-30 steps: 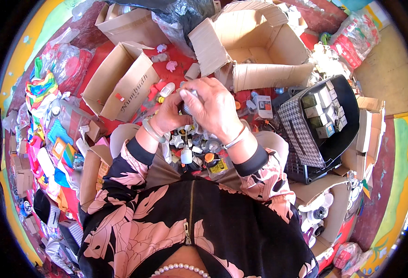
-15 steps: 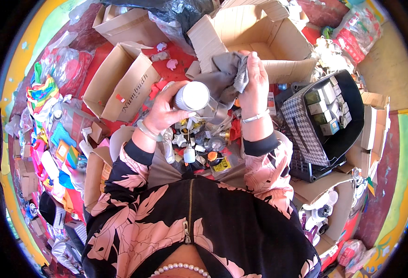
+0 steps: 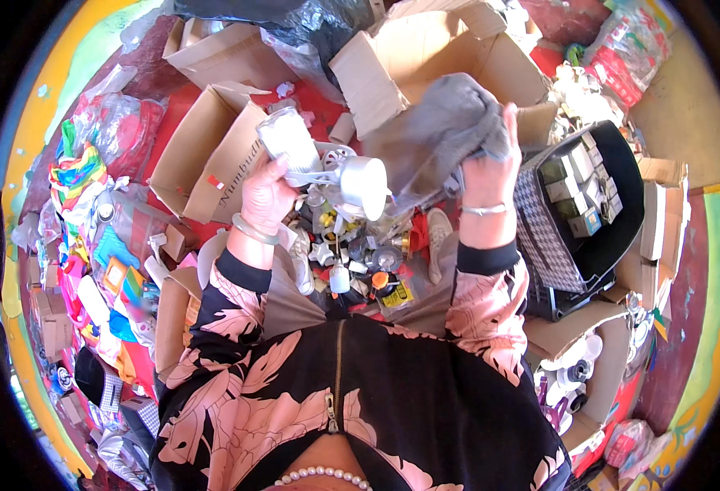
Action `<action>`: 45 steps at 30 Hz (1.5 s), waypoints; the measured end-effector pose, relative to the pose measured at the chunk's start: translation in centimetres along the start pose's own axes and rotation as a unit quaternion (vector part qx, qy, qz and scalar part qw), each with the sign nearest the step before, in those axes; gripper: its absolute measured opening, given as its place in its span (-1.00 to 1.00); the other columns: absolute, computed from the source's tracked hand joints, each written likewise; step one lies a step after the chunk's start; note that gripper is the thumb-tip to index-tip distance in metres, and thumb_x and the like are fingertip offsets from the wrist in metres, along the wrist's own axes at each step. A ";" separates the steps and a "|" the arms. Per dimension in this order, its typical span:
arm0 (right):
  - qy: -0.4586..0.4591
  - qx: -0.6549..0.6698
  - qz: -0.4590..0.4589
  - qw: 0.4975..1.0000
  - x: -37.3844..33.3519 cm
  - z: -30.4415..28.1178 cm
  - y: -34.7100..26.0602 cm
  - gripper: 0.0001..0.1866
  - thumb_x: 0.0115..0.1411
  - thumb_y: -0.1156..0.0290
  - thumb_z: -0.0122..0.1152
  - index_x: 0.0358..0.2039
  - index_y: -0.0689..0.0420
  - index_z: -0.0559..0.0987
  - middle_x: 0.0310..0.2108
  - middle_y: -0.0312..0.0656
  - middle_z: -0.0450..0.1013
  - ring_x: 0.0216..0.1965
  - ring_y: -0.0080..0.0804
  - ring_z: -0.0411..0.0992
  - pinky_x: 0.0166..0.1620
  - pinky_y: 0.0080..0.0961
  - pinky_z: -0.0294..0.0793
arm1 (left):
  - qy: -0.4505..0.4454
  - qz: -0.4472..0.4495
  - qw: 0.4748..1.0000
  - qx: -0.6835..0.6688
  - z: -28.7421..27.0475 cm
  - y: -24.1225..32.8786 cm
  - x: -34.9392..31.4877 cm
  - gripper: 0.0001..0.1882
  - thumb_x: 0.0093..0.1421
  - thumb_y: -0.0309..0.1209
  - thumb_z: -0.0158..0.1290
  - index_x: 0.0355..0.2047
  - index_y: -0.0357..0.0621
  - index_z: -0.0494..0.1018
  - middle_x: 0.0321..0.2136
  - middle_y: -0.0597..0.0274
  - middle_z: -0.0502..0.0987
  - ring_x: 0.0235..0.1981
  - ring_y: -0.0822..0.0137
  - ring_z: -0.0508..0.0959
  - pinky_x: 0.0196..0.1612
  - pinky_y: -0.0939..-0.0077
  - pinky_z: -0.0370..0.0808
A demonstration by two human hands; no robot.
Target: The person cleans various small electrical components, including light bulb sockets and a fan motor, using a grey cloth. They wipe the surfaces of each item thoroughly, turning them over to clean all sides, and place the cleaned items into a cardboard box.
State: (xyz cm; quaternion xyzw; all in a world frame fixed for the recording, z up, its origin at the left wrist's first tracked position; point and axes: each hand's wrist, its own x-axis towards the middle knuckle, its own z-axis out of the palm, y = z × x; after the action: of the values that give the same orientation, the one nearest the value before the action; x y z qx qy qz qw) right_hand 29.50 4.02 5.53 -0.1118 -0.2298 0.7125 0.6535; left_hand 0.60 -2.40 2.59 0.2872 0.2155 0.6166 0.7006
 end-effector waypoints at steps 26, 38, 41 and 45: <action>-0.070 -0.419 0.076 0.902 -2.4 4.2 7.7 -0.53 0.08 0.35 0.04 0.02 0.24 0.36 -0.07 -0.13 0.34 -0.08 -0.39 0.33 0.01 -0.53 0.29 | 0.032 -0.097 0.989 -0.110 -0.7 -0.8 -1.2 -0.59 0.13 -0.18 0.06 -0.05 -0.05 0.34 -0.20 0.28 0.48 -0.14 0.32 0.48 -0.16 0.19 0.50; 0.016 -0.412 0.064 0.909 -3.3 0.7 11.1 -0.53 0.25 0.13 -0.11 -0.05 0.30 0.39 -0.10 -0.13 0.38 -0.07 -0.35 0.35 0.02 -0.40 0.31 | 0.125 -0.008 0.975 -0.182 -1.8 1.5 -5.0 -0.63 0.11 -0.14 0.07 -0.16 -0.06 0.35 -0.34 0.23 0.45 -0.39 0.28 0.49 -0.34 0.33 0.56; 0.175 -0.311 0.152 0.922 -4.1 -0.4 11.2 -0.52 0.23 0.13 -0.05 -0.06 0.31 0.42 -0.06 -0.11 0.39 -0.04 -0.30 0.36 0.06 -0.35 0.29 | 0.116 0.099 0.962 -0.228 -3.9 5.5 -7.6 -0.55 0.19 -0.09 -0.07 -0.07 -0.17 0.27 -0.29 0.03 0.44 -0.47 0.19 0.53 -0.43 0.41 0.56; 0.142 -0.229 0.256 0.928 -2.8 -7.7 8.7 -0.51 0.19 0.11 -0.01 -0.06 0.29 0.42 -0.06 -0.12 0.40 -0.02 -0.21 0.35 0.10 -0.25 0.27 | 0.143 0.283 0.909 -0.272 -7.1 12.9 -13.9 -0.58 0.24 -0.13 -0.16 -0.04 -0.18 0.24 -0.14 -0.02 0.42 -0.21 0.01 0.52 -0.42 0.39 0.56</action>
State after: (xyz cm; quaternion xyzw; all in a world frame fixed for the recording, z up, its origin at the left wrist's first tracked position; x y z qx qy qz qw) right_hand 25.72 2.34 -5.66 -0.4135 -0.2546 0.7604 0.4312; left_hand -15.63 -14.23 5.18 0.0438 0.0472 0.8580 0.5096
